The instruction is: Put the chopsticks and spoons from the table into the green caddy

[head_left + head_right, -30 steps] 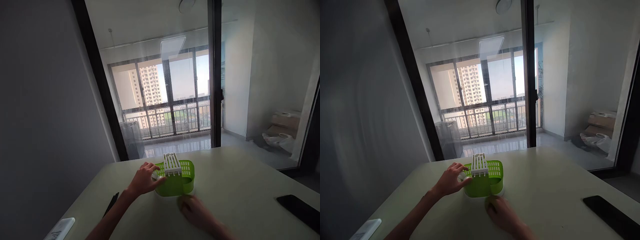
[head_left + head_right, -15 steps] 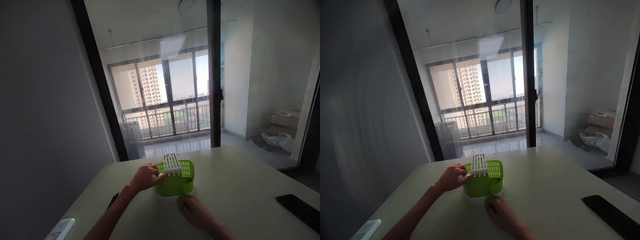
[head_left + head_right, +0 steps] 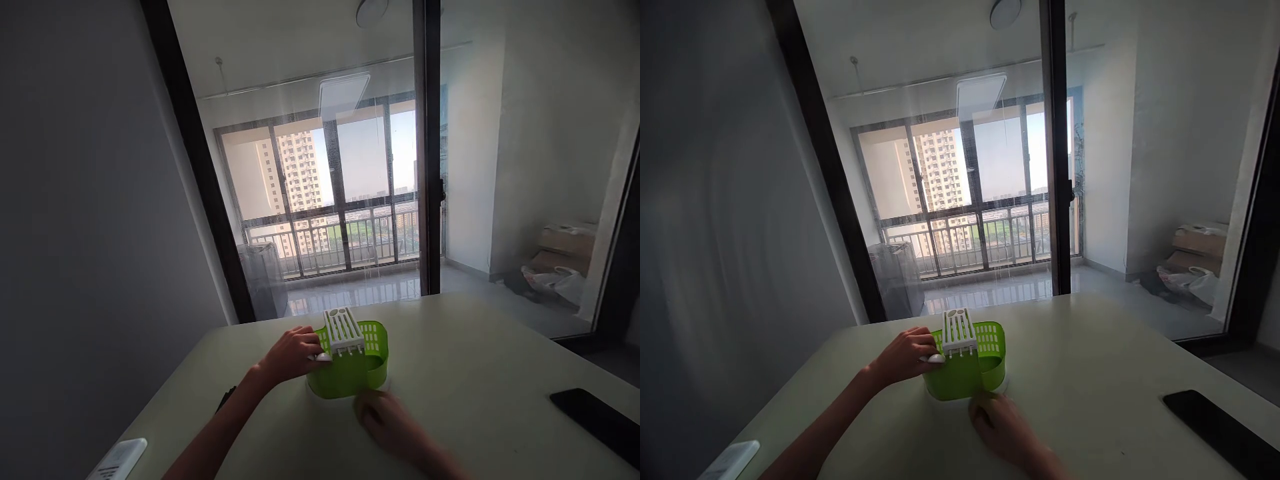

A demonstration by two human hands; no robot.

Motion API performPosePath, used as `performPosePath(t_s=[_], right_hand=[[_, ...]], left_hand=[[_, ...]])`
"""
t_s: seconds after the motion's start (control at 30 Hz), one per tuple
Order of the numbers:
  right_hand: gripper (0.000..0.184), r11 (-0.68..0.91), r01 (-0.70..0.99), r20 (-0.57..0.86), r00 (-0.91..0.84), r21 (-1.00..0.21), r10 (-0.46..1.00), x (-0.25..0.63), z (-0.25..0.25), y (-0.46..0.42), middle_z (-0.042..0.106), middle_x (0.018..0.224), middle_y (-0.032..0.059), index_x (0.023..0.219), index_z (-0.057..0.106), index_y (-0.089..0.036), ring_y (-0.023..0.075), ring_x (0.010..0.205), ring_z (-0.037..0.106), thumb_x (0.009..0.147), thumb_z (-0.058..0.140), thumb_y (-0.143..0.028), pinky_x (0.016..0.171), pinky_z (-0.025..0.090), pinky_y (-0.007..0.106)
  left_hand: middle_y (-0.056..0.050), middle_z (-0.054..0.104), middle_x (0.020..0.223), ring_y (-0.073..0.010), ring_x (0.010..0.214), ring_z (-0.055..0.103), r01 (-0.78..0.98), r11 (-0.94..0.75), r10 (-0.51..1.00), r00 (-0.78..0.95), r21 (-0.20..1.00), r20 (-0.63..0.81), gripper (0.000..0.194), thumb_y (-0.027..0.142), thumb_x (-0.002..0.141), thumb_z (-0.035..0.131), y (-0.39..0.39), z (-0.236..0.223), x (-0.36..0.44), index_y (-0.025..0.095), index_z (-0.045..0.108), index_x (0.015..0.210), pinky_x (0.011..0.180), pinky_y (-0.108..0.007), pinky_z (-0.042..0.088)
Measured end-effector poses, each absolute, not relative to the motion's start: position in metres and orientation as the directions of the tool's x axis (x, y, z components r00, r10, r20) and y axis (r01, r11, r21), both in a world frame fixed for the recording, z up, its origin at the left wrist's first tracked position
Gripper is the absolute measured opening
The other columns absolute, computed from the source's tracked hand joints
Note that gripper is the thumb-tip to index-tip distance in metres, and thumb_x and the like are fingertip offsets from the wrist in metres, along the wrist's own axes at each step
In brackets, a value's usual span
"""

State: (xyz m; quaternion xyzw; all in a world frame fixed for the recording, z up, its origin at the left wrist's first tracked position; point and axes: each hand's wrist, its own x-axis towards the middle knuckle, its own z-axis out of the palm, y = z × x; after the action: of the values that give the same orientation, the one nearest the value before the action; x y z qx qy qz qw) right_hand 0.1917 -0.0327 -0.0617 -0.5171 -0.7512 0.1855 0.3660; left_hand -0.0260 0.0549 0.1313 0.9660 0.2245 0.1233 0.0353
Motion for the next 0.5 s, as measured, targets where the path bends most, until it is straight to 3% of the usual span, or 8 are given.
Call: performPosePath(t_s=[0.13,0.5], right_hand=[[0.02,0.394,0.632,0.351,-0.2,-0.667,0.915,0.191,-0.06,-0.032,0.071,0.081,-0.0006,0.077,0.062,-0.021,0.0139,0.075,0.062,0.082,0.047,-0.011,0.069,0.038,0.022],[0.019,0.392,0.631,0.347,-0.201,-0.669,0.916,0.191,-0.056,-0.035,0.07,0.08,0.0,0.076,0.062,-0.022,0.0146,0.074,0.063,0.082,0.047,-0.012,0.069,0.039,0.023]], left_hand=[[-0.006,0.076,0.091,-0.0247,0.095,0.067,0.438,-0.884,0.466,0.858,0.164,0.217,0.042,0.065,0.094,0.05,0.056,0.129,-0.026,0.035,0.08,0.097,0.09,-0.038,0.053],[-0.004,0.078,0.078,-0.0221,0.071,0.071,0.515,-0.834,0.551,0.798,0.199,0.246,0.044,0.07,0.087,0.057,0.065,0.118,-0.031,0.033,0.081,0.09,0.069,-0.029,0.049]])
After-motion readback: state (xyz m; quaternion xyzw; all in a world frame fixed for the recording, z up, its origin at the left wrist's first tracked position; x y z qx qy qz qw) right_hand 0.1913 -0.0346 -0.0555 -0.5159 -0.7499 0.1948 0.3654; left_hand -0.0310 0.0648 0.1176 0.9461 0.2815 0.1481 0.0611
